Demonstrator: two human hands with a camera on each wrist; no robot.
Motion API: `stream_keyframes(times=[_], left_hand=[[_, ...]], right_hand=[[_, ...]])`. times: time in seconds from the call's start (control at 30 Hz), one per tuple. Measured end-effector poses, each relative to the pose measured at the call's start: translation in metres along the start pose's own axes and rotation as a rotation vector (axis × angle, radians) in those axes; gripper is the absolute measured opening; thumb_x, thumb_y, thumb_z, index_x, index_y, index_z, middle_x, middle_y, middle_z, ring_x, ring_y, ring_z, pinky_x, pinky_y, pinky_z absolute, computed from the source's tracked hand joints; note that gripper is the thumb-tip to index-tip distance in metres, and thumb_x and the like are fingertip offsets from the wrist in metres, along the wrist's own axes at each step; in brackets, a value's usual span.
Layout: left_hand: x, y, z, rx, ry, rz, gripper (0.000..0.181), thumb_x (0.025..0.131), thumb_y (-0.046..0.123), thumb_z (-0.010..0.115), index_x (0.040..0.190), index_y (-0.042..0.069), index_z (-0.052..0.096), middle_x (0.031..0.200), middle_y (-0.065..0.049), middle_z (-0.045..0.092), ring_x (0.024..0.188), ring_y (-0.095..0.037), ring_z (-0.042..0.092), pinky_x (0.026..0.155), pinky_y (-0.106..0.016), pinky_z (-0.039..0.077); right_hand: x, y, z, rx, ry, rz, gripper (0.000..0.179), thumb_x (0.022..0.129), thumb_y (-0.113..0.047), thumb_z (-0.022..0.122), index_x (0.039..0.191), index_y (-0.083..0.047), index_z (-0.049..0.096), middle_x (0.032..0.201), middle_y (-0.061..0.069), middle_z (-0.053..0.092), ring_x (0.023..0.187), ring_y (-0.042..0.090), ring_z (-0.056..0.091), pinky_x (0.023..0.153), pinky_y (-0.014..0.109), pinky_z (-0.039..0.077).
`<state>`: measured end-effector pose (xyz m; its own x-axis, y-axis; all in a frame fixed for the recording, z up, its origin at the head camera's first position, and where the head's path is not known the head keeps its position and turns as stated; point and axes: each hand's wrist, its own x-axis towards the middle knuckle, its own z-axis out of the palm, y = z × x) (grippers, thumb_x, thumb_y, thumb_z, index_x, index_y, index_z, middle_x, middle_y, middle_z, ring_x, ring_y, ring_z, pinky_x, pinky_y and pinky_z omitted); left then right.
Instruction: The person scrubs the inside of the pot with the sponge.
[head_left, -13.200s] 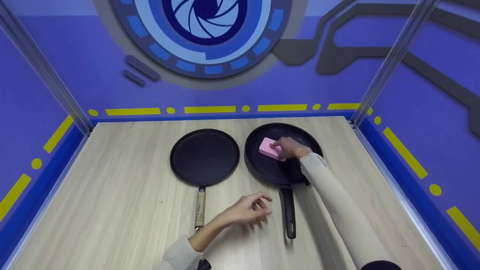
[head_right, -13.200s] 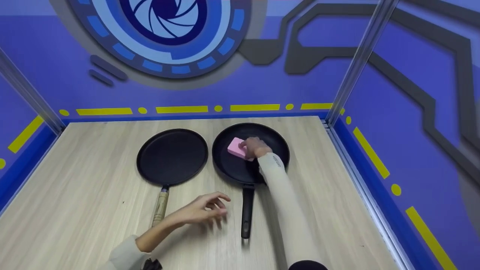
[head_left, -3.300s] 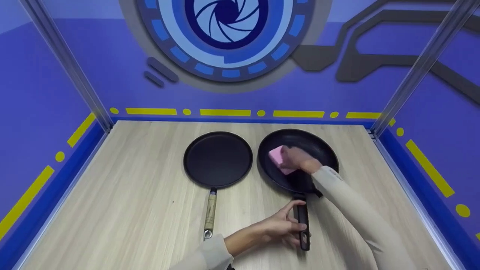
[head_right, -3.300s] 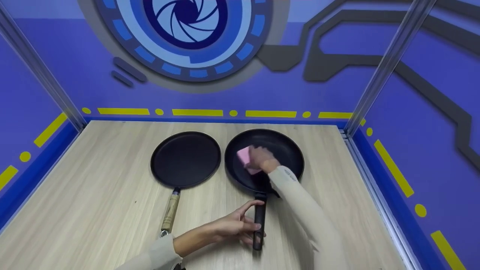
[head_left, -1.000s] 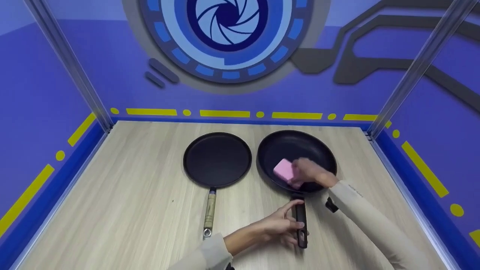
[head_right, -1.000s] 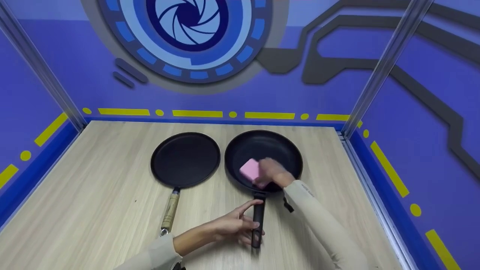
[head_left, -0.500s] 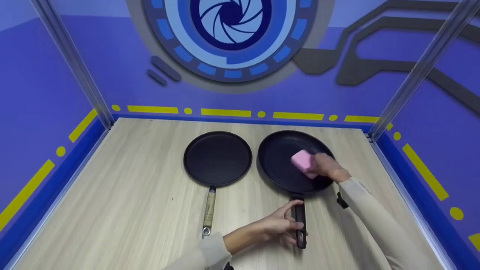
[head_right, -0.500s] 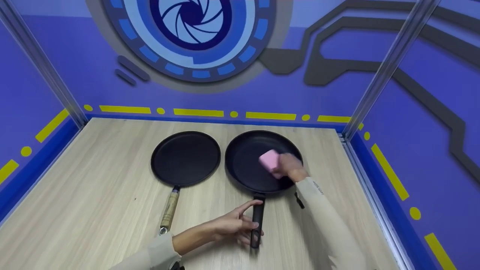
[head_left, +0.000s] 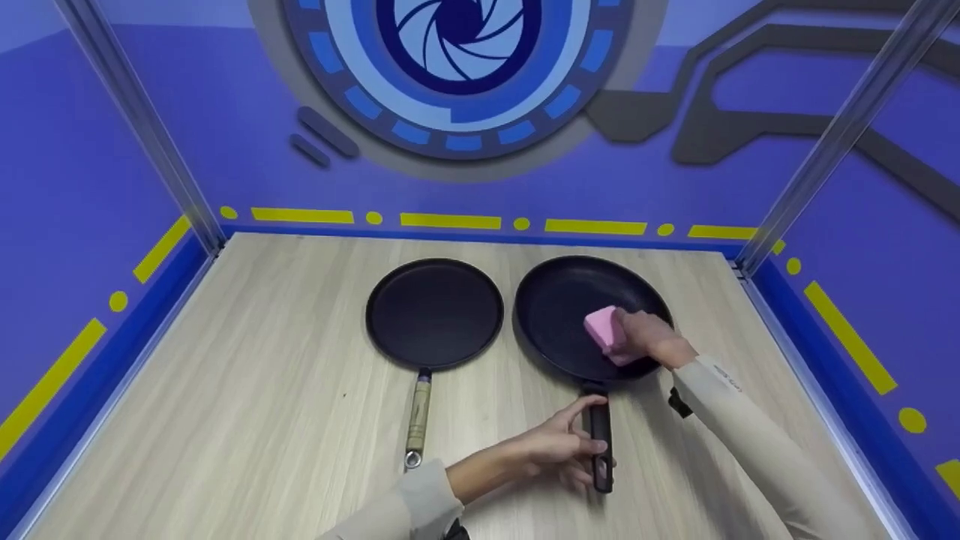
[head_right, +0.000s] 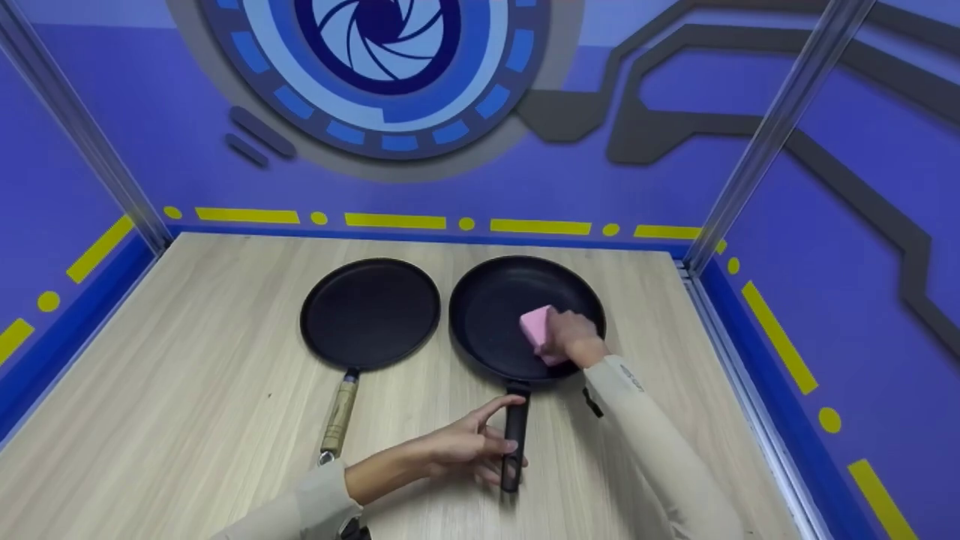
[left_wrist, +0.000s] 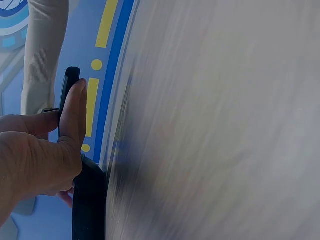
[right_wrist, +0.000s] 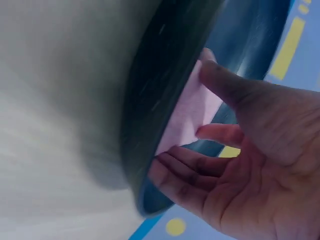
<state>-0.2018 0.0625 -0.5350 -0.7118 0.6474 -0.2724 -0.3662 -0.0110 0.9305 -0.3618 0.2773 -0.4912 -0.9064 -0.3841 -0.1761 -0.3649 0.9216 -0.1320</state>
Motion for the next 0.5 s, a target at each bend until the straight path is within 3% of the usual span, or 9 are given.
stream_keyframes(times=[0.17, 0.33, 0.5], left_hand=[[0.0, 0.0, -0.001, -0.003, 0.017, 0.01, 0.066, 0.099, 0.003, 0.063, 0.154, 0.028, 0.037, 0.101, -0.016, 0.076, 0.088, -0.033, 0.077, 0.071, -0.04, 0.067], [-0.001, 0.001, 0.0, -0.005, 0.024, 0.006, 0.068, 0.098, 0.003, 0.064, 0.155, 0.028, 0.036, 0.099, -0.017, 0.076, 0.087, -0.034, 0.077, 0.069, -0.041, 0.067], [-0.001, 0.0, 0.0, -0.003, 0.019, 0.0, 0.067, 0.098, 0.004, 0.065, 0.155, 0.027, 0.037, 0.095, -0.011, 0.075, 0.083, -0.028, 0.077, 0.066, -0.038, 0.067]], right_hand=[[-0.001, -0.03, 0.005, 0.03, -0.071, -0.098, 0.075, 0.083, -0.038, 0.085, 0.134, 0.002, 0.048, 0.102, 0.027, 0.065, 0.098, 0.044, 0.066, 0.086, 0.057, 0.059], [0.006, -0.048, 0.011, -0.002, -0.011, -0.26, 0.069, 0.09, -0.037, 0.078, 0.138, 0.005, 0.051, 0.103, 0.027, 0.068, 0.101, 0.047, 0.064, 0.089, 0.059, 0.057], [0.007, -0.049, 0.014, 0.045, 0.017, -0.381, 0.064, 0.093, -0.032, 0.075, 0.141, 0.005, 0.055, 0.094, 0.023, 0.068, 0.097, 0.041, 0.061, 0.087, 0.055, 0.056]])
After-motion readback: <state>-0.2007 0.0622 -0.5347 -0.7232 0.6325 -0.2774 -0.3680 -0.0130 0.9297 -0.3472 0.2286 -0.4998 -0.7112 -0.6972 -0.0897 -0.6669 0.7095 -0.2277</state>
